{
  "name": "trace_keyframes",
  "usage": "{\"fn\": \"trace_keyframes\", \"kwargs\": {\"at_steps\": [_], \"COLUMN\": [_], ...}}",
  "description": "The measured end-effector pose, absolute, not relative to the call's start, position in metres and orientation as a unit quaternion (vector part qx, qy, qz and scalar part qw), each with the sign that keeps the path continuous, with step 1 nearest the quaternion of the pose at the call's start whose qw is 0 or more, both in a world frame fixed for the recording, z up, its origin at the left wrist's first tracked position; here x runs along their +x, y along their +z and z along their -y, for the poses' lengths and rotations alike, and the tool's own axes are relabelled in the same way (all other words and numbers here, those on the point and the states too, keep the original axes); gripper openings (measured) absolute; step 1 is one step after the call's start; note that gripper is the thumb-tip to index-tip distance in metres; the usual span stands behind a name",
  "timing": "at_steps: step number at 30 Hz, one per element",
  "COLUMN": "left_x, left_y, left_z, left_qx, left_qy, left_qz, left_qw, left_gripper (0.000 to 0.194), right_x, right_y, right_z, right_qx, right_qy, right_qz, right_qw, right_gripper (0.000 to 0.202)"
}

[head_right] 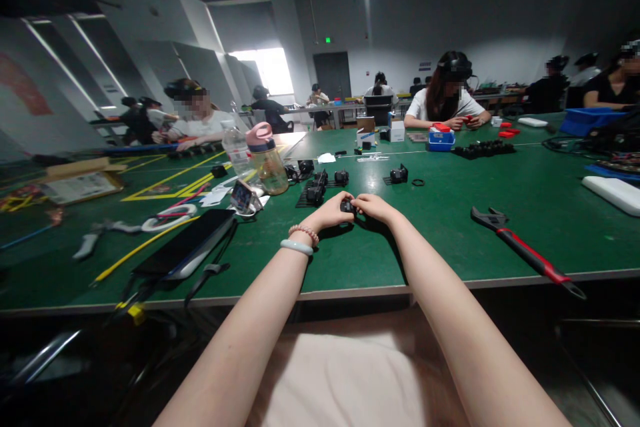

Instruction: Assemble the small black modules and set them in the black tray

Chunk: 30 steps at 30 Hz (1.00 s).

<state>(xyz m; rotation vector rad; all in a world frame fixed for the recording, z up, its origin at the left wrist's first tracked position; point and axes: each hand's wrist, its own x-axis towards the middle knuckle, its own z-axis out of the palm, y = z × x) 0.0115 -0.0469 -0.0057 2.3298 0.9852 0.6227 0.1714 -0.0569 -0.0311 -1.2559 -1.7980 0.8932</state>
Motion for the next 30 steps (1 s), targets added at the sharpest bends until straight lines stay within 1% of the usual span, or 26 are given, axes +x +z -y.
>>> {"fn": "trace_keyframes", "kwargs": {"at_steps": [11, 23, 30], "left_x": [0.0109, 0.0113, 0.011], "left_y": [-0.0081, -0.0053, -0.0067], "left_z": [0.0456, 0.0477, 0.0471], "left_qx": [0.863, 0.863, 0.865], "left_qy": [0.232, 0.233, 0.235], "left_qz": [-0.364, -0.363, -0.358], "left_qw": [0.262, 0.265, 0.261], "left_gripper": [0.043, 0.043, 0.041], "right_x": [0.1715, 0.1723, 0.1715], "right_y": [-0.0353, -0.0346, -0.0298], "right_z": [0.0529, 0.0535, 0.0574], "right_qx": [-0.474, -0.475, -0.45], "right_qy": [0.36, 0.363, 0.373], "right_qz": [0.696, 0.698, 0.71], "right_qw": [0.401, 0.395, 0.393], "right_gripper": [0.021, 0.02, 0.015]}}
